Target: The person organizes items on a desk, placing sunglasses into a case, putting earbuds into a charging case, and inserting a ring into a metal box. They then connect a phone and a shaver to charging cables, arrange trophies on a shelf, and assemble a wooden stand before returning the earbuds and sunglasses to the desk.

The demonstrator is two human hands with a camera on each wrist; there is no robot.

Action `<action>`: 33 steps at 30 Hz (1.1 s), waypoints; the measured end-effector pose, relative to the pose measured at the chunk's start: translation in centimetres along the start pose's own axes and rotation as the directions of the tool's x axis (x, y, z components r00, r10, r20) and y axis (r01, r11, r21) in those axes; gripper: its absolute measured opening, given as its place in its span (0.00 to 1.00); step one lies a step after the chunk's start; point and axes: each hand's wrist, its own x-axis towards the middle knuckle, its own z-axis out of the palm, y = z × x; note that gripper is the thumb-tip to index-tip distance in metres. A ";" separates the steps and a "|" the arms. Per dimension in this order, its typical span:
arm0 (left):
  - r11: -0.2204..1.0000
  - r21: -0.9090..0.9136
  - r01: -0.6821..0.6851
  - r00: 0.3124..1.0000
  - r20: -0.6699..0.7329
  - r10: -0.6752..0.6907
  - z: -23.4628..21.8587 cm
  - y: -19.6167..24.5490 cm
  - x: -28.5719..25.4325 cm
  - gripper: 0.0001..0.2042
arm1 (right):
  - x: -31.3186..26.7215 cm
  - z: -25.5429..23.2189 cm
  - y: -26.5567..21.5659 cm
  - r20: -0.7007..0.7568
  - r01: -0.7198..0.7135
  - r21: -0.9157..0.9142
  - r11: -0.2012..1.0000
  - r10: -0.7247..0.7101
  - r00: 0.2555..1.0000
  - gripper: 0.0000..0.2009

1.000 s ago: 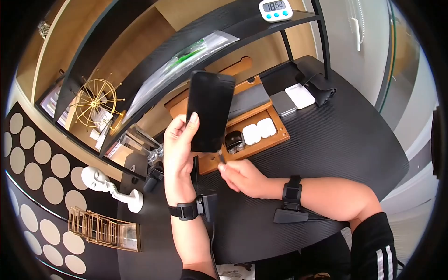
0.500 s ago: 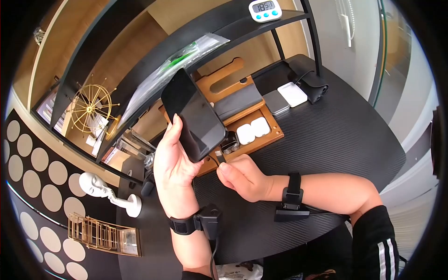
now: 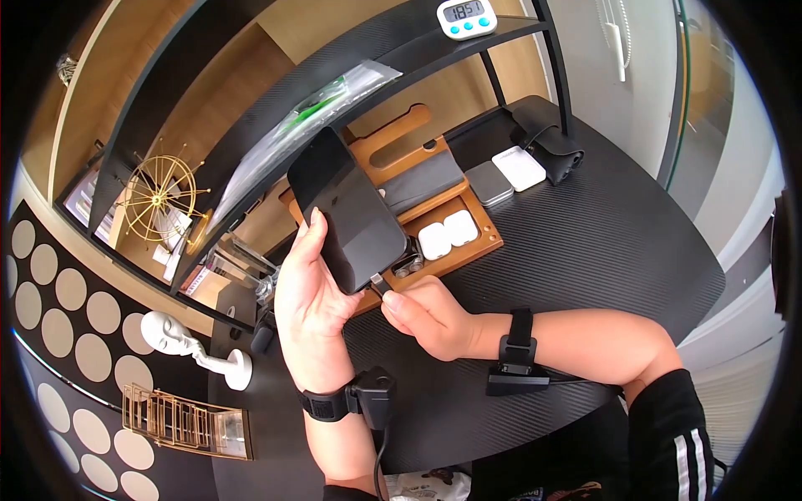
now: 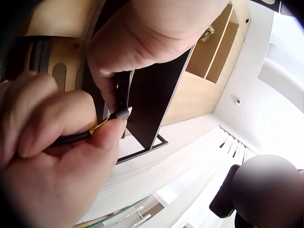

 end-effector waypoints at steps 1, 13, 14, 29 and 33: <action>1.000 0.014 -0.006 1.000 -0.004 0.006 -0.1 0.1 0.0 0.11 | 0.0 0.0 0.0 0.000 0.006 -0.002 1.000 -0.006 1.000 0.21; 0.994 0.092 -0.055 0.998 -0.025 0.058 -0.4 0.3 0.2 0.15 | -0.1 -0.1 0.4 -0.011 -0.022 -0.013 1.000 0.022 1.000 0.21; 0.991 0.118 -0.058 0.998 -0.027 0.061 -0.3 0.3 0.2 0.15 | -0.2 0.0 0.4 -0.011 -0.022 -0.013 1.000 0.022 1.000 0.21; 0.849 0.456 -0.267 0.954 0.005 0.298 0.5 -1.2 0.5 0.16 | -0.3 0.2 -0.2 -0.031 -0.152 0.024 0.988 0.153 0.988 0.23; 0.843 0.499 -0.204 0.976 0.032 0.217 0.4 -1.1 0.3 0.16 | -0.7 0.5 0.0 0.029 -0.205 0.085 0.975 0.203 0.979 0.23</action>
